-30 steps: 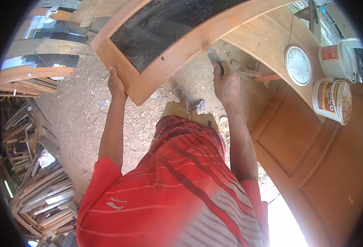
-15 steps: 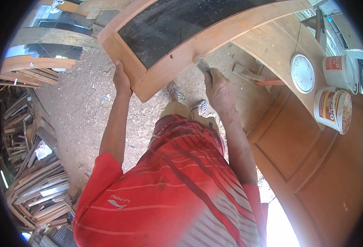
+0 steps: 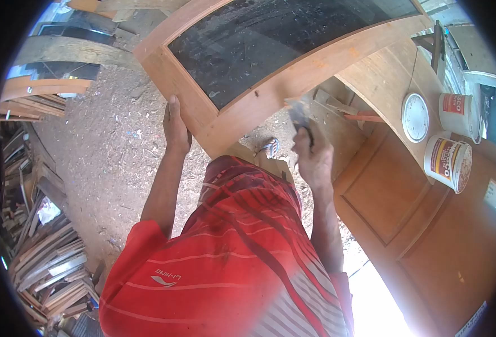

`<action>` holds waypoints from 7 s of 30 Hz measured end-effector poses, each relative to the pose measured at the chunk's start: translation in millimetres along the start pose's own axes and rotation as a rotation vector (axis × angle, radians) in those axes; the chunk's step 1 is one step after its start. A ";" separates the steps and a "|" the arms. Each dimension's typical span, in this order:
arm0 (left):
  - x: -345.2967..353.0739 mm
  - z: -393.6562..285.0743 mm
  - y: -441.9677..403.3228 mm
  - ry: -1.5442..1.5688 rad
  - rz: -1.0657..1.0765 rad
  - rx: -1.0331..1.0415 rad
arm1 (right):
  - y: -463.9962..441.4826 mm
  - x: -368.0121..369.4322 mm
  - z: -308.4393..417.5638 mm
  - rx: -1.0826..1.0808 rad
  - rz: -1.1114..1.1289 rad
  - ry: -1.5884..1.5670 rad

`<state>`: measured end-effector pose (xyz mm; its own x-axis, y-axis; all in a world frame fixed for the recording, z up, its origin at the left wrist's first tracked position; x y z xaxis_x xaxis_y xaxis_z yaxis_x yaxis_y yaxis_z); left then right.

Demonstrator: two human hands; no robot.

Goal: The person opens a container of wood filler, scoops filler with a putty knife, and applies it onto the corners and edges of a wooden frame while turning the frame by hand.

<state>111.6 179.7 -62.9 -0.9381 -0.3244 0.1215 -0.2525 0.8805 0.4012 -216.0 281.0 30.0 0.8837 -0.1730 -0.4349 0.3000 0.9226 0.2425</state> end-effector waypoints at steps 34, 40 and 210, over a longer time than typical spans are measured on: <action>-29.1 -34.5 -14.1 -0.272 0.472 -0.187 | 15.5 48.0 10.1 0.411 -0.539 -0.074; -26.9 -41.7 -31.7 -0.296 0.447 -0.175 | -5.4 52.8 22.5 0.447 -0.491 -0.088; -26.0 -45.9 -73.5 -0.065 0.701 -0.325 | 22.4 156.6 147.3 -0.226 0.162 0.794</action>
<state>165.4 107.5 -53.9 -0.8674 0.3010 0.3963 0.4784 0.7238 0.4973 -17.9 223.7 95.1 0.3693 0.1837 -0.9110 0.0370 0.9766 0.2120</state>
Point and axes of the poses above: each hand's wrist, its own y-axis away from the middle knuckle, its own x-axis out of the palm, z = x × y, the point moved 2 cm from there along -y, towards the middle knuckle, and after that the axes turned 2 degrees about y, right-handed, at the moved point
